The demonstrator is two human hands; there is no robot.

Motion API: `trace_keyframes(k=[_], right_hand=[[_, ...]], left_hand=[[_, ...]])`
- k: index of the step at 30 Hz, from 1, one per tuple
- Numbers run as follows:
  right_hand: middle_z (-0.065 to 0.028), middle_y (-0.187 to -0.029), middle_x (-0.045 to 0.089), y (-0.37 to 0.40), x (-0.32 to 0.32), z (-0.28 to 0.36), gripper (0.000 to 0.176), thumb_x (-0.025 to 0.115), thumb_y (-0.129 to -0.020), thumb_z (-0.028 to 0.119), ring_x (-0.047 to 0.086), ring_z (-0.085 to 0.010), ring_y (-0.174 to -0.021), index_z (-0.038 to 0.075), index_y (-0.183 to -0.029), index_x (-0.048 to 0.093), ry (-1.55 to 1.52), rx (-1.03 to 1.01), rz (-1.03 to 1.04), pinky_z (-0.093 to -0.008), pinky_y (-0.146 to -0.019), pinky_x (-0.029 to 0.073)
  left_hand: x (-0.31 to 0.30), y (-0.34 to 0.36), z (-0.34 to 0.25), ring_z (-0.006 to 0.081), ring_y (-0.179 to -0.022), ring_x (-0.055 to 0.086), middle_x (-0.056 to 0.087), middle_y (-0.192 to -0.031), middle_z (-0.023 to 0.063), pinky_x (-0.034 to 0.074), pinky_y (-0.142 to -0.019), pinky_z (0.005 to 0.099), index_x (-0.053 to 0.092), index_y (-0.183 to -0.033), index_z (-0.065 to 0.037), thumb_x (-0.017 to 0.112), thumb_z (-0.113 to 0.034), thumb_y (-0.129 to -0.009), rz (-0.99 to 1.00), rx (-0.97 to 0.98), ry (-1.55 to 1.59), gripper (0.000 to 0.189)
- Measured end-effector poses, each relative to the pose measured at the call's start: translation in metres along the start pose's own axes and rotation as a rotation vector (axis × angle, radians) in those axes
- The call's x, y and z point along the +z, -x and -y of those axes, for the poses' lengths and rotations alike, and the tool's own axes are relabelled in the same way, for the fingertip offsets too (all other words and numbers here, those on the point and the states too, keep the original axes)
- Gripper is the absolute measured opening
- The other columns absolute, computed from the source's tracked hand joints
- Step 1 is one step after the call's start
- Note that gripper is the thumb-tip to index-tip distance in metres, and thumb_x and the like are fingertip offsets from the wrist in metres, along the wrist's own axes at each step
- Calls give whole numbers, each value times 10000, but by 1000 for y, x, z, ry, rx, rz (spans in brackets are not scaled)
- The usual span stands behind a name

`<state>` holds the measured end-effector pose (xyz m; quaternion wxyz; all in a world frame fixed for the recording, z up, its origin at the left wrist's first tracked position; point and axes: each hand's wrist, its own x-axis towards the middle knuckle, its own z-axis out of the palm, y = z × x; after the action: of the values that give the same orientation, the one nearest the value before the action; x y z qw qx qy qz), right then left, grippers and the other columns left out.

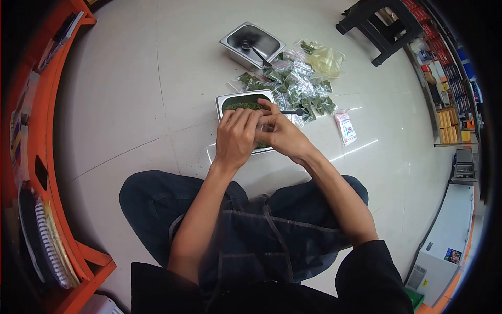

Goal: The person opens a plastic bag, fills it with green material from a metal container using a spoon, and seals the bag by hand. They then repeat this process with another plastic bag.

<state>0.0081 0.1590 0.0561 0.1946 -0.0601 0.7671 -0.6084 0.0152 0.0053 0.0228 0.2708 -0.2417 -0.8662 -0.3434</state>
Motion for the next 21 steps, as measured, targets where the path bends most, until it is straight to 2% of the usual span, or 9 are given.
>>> trace_keyframes(k=[4,6,12,13,15,16,18,19,21], right_hand=[[-236,-1478,362,-7,-9,-3,161,751,-831,128,410,-346,-1366,-29,-867,747,-24,-41,120,-417,-1060,427],[-250,-1521,319,-7,-8,-2,158,773,-785,115,367,-384,-1402,-19,-867,753,371,-315,29,-458,-1114,381],[-265,-1584,251,-3,-17,15,181,785,-753,121,280,-466,-1446,-4,-882,762,580,-468,42,-497,-1181,285],[-265,-1584,251,-3,-18,15,181,785,-753,121,280,-466,-1446,-4,-882,762,582,-469,42,-497,-1181,285],[-199,-1621,217,-3,-19,14,116,755,-794,68,322,-392,-1456,13,-895,756,640,-482,75,-469,-1104,406],[-199,-1621,217,-3,-18,10,116,755,-794,68,322,-392,-1456,13,-895,756,639,-481,75,-469,-1104,406],[-237,-1576,296,-6,-17,1,170,762,-816,141,349,-442,-1421,0,-911,764,503,-431,132,-484,-1158,327],[-237,-1576,296,-7,-19,7,170,762,-816,141,349,-442,-1421,0,-911,764,502,-432,131,-484,-1158,327],[-202,-1523,409,-10,-26,21,161,748,-848,138,472,-412,-1336,4,-935,770,272,-327,123,-475,-1100,403]], left_hand=[[2,2,2,295,-826,648,667,-887,95,472,-718,389,638,-968,-30,739,27,-632,-16,-7,23,356],[1,1,1,294,-806,645,667,-878,97,473,-702,391,638,-957,-30,733,36,-622,13,0,32,354],[0,-1,2,288,-783,633,643,-839,86,469,-685,396,628,-927,-27,729,38,-579,30,8,55,368],[0,-2,2,288,-783,633,643,-839,86,469,-685,396,628,-927,-27,729,38,-579,29,8,55,368],[-2,-2,2,294,-766,627,629,-810,83,468,-681,398,626,-920,-26,718,30,-591,36,25,80,346],[-2,-1,2,294,-766,627,629,-810,83,468,-681,398,626,-920,-26,718,30,-591,36,25,80,346],[-3,-1,3,311,-722,609,622,-780,88,466,-663,401,623,-909,-30,715,10,-628,42,19,79,298],[-5,-1,4,311,-722,609,622,-780,88,466,-663,401,623,-909,-30,715,10,-628,43,19,78,298],[-8,-3,5,268,-758,663,669,-785,87,491,-704,399,615,-873,-51,754,-97,-761,-9,-162,11,184]])
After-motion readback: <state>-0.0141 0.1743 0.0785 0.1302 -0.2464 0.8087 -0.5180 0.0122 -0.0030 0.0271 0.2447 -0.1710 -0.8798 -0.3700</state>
